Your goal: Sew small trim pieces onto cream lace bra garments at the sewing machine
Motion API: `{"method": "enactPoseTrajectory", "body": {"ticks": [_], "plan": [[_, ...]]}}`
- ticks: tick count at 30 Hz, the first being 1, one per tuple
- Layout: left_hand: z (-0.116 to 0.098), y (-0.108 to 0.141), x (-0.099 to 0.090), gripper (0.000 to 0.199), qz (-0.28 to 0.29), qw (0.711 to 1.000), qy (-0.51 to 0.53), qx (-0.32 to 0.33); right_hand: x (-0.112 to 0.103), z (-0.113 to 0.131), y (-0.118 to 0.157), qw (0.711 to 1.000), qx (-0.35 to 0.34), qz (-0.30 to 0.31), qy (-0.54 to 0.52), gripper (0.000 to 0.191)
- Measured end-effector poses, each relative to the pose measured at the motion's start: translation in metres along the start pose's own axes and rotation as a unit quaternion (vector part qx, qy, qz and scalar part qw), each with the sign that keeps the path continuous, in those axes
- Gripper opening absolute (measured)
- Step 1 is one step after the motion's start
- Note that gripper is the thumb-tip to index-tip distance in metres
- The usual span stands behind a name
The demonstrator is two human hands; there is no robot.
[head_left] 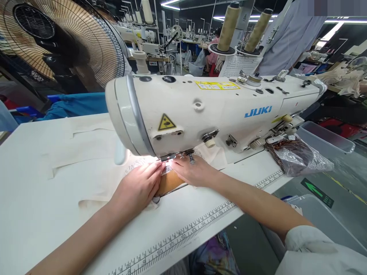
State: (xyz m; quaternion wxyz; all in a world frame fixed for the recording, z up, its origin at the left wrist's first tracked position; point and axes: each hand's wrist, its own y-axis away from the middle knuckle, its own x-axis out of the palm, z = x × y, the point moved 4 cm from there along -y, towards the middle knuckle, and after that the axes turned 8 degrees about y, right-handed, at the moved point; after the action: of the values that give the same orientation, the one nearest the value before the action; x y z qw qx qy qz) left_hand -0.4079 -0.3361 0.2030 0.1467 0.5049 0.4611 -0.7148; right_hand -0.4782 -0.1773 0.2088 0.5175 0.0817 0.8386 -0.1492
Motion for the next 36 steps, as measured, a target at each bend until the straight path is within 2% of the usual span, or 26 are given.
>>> {"method": "enactPoseTrajectory", "body": {"ticks": [19,25,30,36], "plan": [[0.0047,0.0047,0.0049,0.037,0.002,1.000,0.024,-0.005,-0.0043,0.0000,0.0005,1.000,0.013,0.015,0.015,0.039],[0.0040,0.0022,0.0038,0.035,-0.010,1.000,0.011,0.004,-0.0042,-0.0011,-0.0013,0.999,0.009,0.036,-0.005,0.033],[0.0021,0.0000,0.0016,0.035,-0.002,1.000,-0.015,0.020,-0.0040,-0.0023,-0.0014,0.999,0.006,0.024,-0.023,0.032],[0.0035,0.0003,0.0017,0.036,0.008,1.000,0.015,0.006,-0.0017,-0.0031,-0.0022,0.999,0.010,0.023,-0.047,0.028]]}}
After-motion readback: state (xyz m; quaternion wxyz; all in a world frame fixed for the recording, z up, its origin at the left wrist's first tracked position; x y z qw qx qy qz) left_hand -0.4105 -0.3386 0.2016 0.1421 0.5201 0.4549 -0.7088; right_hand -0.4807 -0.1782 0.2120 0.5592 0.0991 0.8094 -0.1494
